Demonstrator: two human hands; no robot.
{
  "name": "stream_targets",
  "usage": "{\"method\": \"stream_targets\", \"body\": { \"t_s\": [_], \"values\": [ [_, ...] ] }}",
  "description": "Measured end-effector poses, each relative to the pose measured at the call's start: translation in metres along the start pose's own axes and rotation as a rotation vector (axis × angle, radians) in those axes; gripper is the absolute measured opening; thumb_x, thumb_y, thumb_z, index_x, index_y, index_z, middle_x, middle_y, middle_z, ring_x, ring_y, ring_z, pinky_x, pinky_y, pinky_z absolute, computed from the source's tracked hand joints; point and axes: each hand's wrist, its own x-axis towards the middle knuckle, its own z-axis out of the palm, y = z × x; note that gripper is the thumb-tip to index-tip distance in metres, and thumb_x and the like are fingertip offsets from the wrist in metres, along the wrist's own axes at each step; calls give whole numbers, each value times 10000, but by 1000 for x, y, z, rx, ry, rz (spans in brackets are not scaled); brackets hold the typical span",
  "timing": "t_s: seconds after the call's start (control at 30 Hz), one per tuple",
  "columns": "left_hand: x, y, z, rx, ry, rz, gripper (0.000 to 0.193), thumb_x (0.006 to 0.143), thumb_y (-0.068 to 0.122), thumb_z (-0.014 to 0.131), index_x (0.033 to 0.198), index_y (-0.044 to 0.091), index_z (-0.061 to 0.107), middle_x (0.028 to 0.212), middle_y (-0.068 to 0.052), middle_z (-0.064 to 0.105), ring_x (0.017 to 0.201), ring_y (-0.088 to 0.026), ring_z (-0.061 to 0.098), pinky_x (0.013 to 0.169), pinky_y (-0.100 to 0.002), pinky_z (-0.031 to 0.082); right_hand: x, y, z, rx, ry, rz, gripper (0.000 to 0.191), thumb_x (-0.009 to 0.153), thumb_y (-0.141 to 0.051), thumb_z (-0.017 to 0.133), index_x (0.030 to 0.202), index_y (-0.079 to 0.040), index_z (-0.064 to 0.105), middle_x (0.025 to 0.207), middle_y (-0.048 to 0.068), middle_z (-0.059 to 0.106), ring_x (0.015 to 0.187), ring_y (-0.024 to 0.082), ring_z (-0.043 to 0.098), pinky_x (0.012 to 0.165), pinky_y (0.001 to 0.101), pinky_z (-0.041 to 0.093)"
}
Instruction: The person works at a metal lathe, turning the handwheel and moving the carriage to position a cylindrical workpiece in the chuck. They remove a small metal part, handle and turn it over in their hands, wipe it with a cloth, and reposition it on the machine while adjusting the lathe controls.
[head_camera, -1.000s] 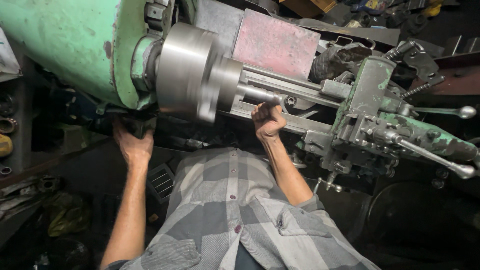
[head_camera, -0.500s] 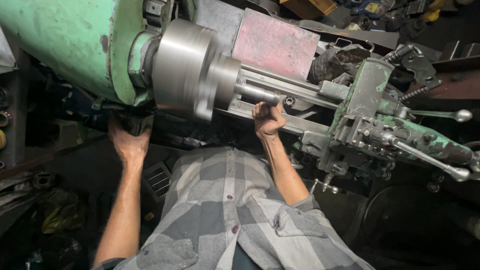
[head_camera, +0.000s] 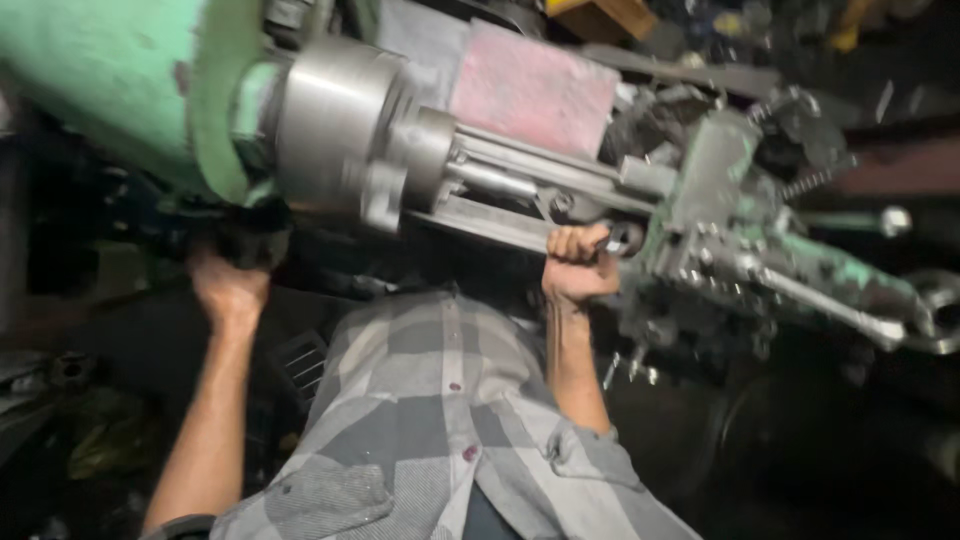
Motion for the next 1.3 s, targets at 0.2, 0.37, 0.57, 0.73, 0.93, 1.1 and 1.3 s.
{"method": "stream_targets", "body": {
  "t_s": [0.2,0.37,0.57,0.73,0.93,1.1,1.3],
  "values": [
    [3,9,-23,84,-23,325,838,757,441,921,1388,-26,627,1319,-264,663,1212,-457,632,1035,-469,508,-7,-56,83,24,-592,-40,612,955,-567,509,612,-85,355,456,8,238,362,154,183,426,352,133],
    [-32,-9,-2,-570,144,-336,731,1119,528,556,1606,15,369,1597,-201,472,1444,-353,514,1201,-414,424,-10,-84,140,171,-779,155,539,965,-302,479,486,-90,355,418,23,226,332,176,159,419,395,103],
    [-156,-14,40,-568,-290,-780,532,1109,372,490,1335,-91,622,1074,-98,617,948,-200,528,879,-449,470,-29,-91,157,285,-730,216,530,971,-285,475,496,-108,319,425,9,223,336,174,150,413,383,109],
    [-241,19,52,-944,-1169,-1316,614,1064,472,428,1406,-18,568,1261,-118,576,1121,-248,512,983,-464,432,-40,-95,157,439,-776,306,570,975,-358,461,483,-112,309,417,0,210,332,165,147,417,373,97],
    [-227,24,36,-859,-1206,-1339,727,1010,593,354,1492,69,502,1484,-142,527,1329,-304,492,1108,-481,387,-34,-100,157,469,-1093,358,518,940,-295,438,466,-94,379,409,28,245,326,190,192,413,408,117],
    [-192,42,-6,-358,-1447,-919,758,980,616,368,1568,140,426,1586,-103,458,1465,-264,408,1203,-454,338,-36,-98,160,486,-1205,377,524,945,-298,436,471,-73,425,415,44,281,333,210,221,418,422,139],
    [-119,149,-75,-191,-1175,104,479,990,466,529,1279,134,716,1254,-77,775,1180,-219,729,1015,-327,548,-58,-103,151,396,-1021,492,510,929,-287,471,477,-68,382,428,39,233,345,205,184,433,427,124]
  ]
}}
